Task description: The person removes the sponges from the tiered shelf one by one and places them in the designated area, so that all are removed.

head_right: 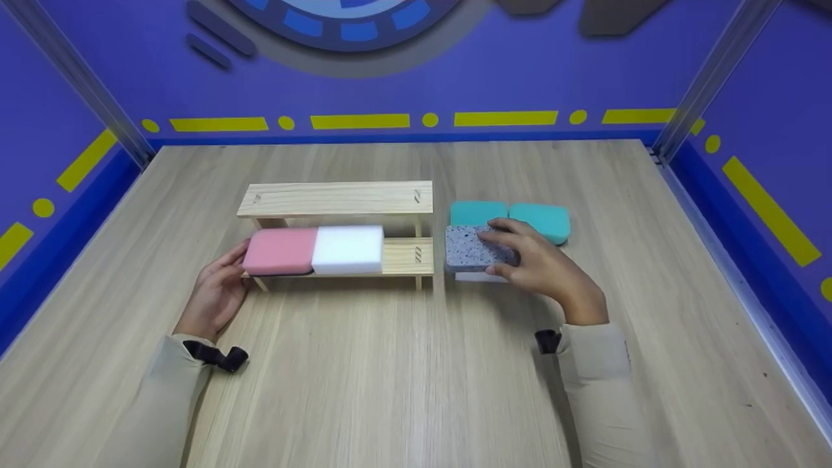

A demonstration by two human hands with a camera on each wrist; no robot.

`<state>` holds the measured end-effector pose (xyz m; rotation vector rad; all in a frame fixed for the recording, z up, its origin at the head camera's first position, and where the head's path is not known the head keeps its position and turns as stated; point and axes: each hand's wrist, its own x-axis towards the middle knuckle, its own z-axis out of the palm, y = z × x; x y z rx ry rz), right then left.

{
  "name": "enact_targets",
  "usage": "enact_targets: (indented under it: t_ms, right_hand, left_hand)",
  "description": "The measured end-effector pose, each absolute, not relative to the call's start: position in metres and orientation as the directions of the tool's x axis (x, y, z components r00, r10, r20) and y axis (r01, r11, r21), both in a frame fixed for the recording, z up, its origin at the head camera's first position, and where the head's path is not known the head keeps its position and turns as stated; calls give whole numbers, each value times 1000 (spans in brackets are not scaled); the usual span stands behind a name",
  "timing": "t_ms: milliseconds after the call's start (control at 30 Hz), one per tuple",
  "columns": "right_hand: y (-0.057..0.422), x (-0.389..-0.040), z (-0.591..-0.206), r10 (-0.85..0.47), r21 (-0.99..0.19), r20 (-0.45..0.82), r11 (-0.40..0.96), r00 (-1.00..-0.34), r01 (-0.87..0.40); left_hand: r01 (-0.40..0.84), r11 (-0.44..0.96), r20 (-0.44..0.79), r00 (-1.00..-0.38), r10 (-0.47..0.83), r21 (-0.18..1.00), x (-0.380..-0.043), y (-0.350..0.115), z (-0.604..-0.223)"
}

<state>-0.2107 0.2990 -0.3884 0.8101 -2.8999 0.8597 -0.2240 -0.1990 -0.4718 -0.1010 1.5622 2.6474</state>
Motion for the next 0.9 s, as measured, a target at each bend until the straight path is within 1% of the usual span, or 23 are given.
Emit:
enact_targets:
  t_ms: [433, 667, 900]
  right_hand:
    - [314, -207, -389, -457, -509, 153, 724, -876, -466]
    - [322, -204, -389, -459, -475, 189, 731, -868, -490]
    - [329, -204, -388, -443, -490, 157, 741, -883, -459]
  left_hand:
    - [-84, -482, -82, -996, 25, 872, -223, -199, -472]
    - [-82, -496, -76, -997, 32, 865, -225, -199, -472]
    - [-84, -510, -78, -996, 32, 856, -225, -200, -472]
